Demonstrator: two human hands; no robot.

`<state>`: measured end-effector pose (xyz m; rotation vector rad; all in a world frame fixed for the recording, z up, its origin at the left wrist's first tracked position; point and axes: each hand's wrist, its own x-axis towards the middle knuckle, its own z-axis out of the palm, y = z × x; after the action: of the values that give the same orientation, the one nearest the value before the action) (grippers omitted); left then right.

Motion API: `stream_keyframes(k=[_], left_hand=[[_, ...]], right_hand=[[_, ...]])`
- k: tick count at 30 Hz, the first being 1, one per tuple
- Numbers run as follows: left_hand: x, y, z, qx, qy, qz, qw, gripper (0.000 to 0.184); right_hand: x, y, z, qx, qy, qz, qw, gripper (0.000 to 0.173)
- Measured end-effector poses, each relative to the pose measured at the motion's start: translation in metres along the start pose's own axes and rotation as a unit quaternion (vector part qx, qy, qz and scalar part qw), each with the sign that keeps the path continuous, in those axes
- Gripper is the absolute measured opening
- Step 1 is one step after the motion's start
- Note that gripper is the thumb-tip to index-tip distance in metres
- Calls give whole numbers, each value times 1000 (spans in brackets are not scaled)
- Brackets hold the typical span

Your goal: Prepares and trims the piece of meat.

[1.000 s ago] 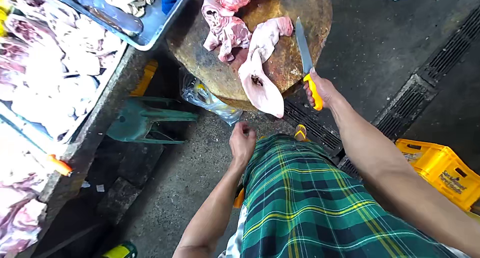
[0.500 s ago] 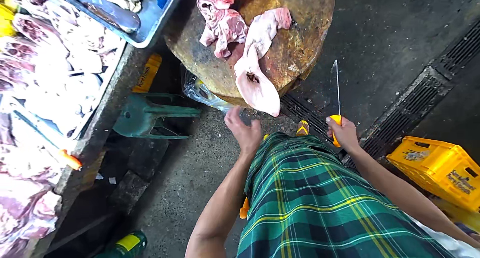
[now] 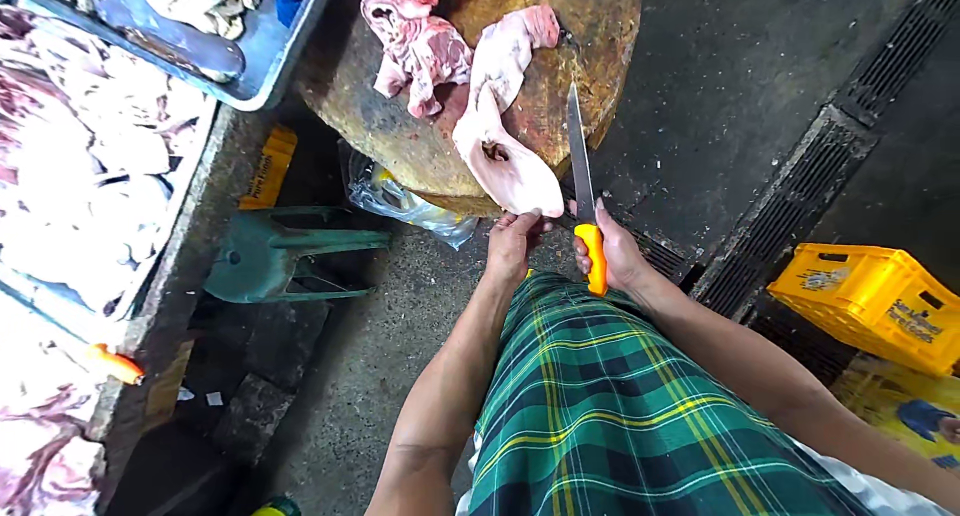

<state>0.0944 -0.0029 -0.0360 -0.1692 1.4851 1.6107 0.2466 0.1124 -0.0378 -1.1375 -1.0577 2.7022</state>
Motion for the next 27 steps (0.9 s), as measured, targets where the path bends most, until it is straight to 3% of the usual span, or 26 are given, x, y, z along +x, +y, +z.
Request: stream_keyframes(k=[4, 7, 10, 13, 15, 21, 24, 27], left_hand=[[2, 0, -1, -1, -3, -21, 1000, 16], [4, 3, 0, 5, -4, -37, 999, 17], [7, 8, -5, 29, -18, -46, 998, 20], [9, 18, -10, 40, -23, -34, 998, 35], [11, 19, -9, 34, -13, -45, 998, 35], [20, 12, 2, 23, -37, -80, 996, 39], [21, 9, 8, 24, -46, -86, 995, 42], [20, 3, 16, -35, -38, -50, 997, 36]], right_hand=[[8, 6, 18, 4, 24, 22, 999, 65], [13, 13, 22, -18, 117, -17, 993, 58], [12, 21, 8, 32, 185, -49, 981, 61], [6, 20, 0, 49, 168, -54, 983, 64], [-1, 21, 10, 26, 154, -63, 986, 66], [5, 29, 52, 24, 68, -80, 994, 45], [17, 28, 58, 46, 104, -63, 991, 45], [21, 24, 53, 32, 202, -92, 975, 46]])
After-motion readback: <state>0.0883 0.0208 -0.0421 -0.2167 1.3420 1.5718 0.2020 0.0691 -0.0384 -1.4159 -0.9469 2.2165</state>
